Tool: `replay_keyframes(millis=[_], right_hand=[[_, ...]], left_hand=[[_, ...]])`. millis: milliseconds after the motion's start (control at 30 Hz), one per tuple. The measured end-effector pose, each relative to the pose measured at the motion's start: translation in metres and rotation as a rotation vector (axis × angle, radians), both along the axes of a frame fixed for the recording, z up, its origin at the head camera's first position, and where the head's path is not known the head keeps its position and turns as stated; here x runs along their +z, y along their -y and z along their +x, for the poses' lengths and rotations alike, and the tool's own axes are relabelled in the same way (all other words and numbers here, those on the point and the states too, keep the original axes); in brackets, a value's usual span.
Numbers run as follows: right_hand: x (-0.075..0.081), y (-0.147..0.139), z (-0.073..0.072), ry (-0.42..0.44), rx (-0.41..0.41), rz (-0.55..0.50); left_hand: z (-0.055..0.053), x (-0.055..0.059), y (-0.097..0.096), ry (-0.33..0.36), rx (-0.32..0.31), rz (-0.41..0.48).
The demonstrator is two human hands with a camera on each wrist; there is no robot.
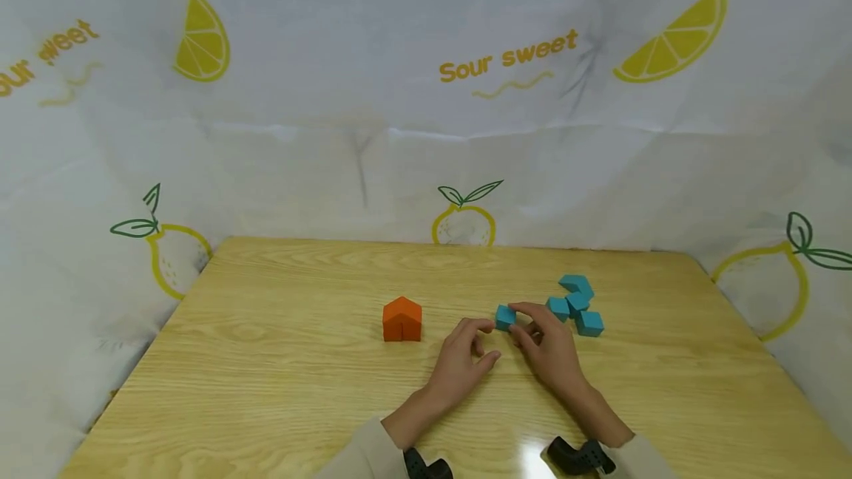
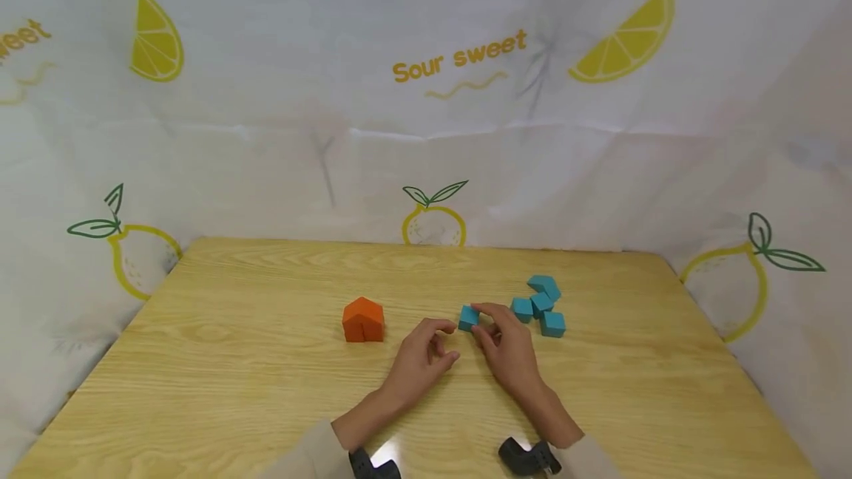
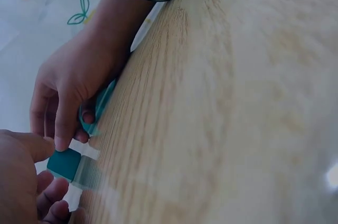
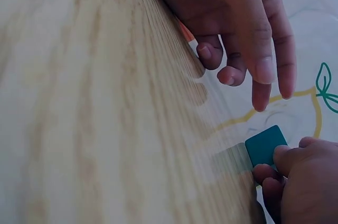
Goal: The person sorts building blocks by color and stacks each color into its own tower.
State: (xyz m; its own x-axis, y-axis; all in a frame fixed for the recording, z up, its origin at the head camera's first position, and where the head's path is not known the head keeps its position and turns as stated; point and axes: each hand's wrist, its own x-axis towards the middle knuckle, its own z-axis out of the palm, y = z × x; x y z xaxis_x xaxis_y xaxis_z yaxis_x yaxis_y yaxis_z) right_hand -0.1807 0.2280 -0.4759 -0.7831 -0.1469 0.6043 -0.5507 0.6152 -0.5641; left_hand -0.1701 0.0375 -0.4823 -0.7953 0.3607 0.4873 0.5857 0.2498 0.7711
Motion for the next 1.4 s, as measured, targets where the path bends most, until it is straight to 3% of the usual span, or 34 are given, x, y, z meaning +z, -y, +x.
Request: replay_keyframes(millis=[300,467,600,767,900,1133,1400], right_hand=[[0.002,-0.003,0.004,0.149,-0.039,-0.023],[0.003,0.003,-0.001,0.186,-0.029,-0.032],[0.004,0.008,-0.001,0.179,0.013,-0.051],[0.007,0.009,0.003,0.144,0.061,-0.078],[0.003,0.014,0.005,0.133,0.129,-0.1],[0.0,0.025,0.006,0.114,0.177,-0.084],[-0.002,0.033,0.004,0.13,0.15,-0.086]], left_hand=[[-0.005,0.002,-0.005,-0.034,0.094,-0.055],[-0.011,0.004,-0.003,0.01,0.144,-0.056],[-0.013,0.006,0.0,0.042,0.13,-0.097],[-0.016,0.007,0.0,0.029,0.103,-0.112],[-0.013,0.003,0.003,0.024,0.139,-0.11],[-0.004,0.004,0.01,-0.01,0.198,-0.192],[-0.003,0.008,0.013,0.005,0.283,-0.216]])
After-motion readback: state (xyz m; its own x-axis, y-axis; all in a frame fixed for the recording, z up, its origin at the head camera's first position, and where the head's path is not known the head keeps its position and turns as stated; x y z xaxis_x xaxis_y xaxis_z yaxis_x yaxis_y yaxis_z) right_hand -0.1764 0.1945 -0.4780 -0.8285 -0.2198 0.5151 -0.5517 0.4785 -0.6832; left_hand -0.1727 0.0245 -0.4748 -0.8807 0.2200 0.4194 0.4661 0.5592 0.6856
